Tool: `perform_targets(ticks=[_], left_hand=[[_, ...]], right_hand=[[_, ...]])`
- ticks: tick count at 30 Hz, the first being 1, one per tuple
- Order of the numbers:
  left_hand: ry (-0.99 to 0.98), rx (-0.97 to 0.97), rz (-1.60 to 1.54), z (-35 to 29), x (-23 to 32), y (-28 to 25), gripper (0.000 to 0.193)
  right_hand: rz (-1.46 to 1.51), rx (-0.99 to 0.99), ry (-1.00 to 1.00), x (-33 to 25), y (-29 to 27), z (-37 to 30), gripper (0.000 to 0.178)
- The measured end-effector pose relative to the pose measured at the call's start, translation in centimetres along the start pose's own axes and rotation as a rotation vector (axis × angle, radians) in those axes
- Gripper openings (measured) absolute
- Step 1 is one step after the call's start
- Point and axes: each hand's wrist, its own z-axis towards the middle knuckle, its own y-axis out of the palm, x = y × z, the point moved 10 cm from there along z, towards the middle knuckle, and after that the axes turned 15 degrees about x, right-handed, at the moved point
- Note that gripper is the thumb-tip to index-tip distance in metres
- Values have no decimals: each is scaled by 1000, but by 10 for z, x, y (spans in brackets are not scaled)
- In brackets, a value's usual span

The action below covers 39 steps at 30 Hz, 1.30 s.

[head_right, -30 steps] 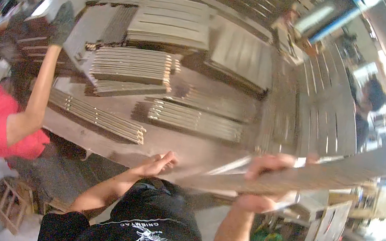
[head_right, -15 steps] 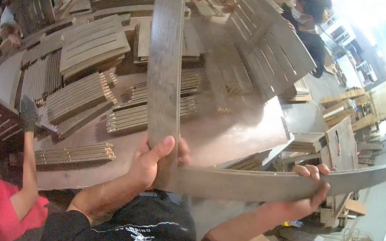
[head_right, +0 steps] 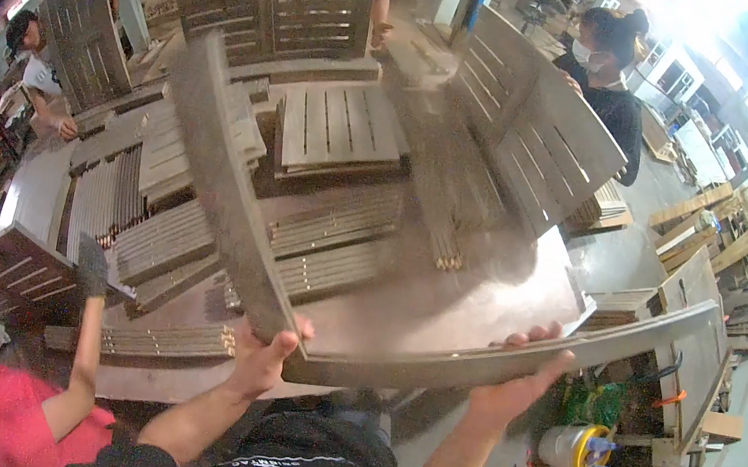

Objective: The person picks up large wooden slats from a table and aligns them with a frame component by hand, fitting the pieces together before moving the assembly aside.

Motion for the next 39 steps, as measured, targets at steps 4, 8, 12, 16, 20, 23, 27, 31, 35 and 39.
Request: perform_targets(ticks=[4,8,12,16,20,23,27,31,35,39], left_hand=[[23,104,337,-9,-50,-61,27],[-24,292,355,-21,-77,-70,33],[-86,600,323,-27,-90,-96,34],[221,624,372,-17,-86,-89,33],[309,580,485,3,-84,-80,35],[227,590,454,4,-88,-83,34],[249,663,357,10,-97,-89,30],[322,590,510,10,-105,-93,41],[-11,695,437,5,-123,-102,27],[443,576,1019,10,-97,-85,22]], right_hand=[[-205,460,210,35,-74,65,64],[-347,459,232,114,-187,100,57],[-924,616,-83,99,-180,93,59],[-1211,288,-667,74,-88,147,52],[-1052,-211,-483,178,24,184,39],[-1207,-795,-583,280,123,142,38],[-1426,-1099,-503,410,157,117,43],[-1238,-1430,-658,463,230,27,48],[-1369,-1746,-635,543,257,-43,57],[-1529,-1936,-543,603,248,-71,88]])
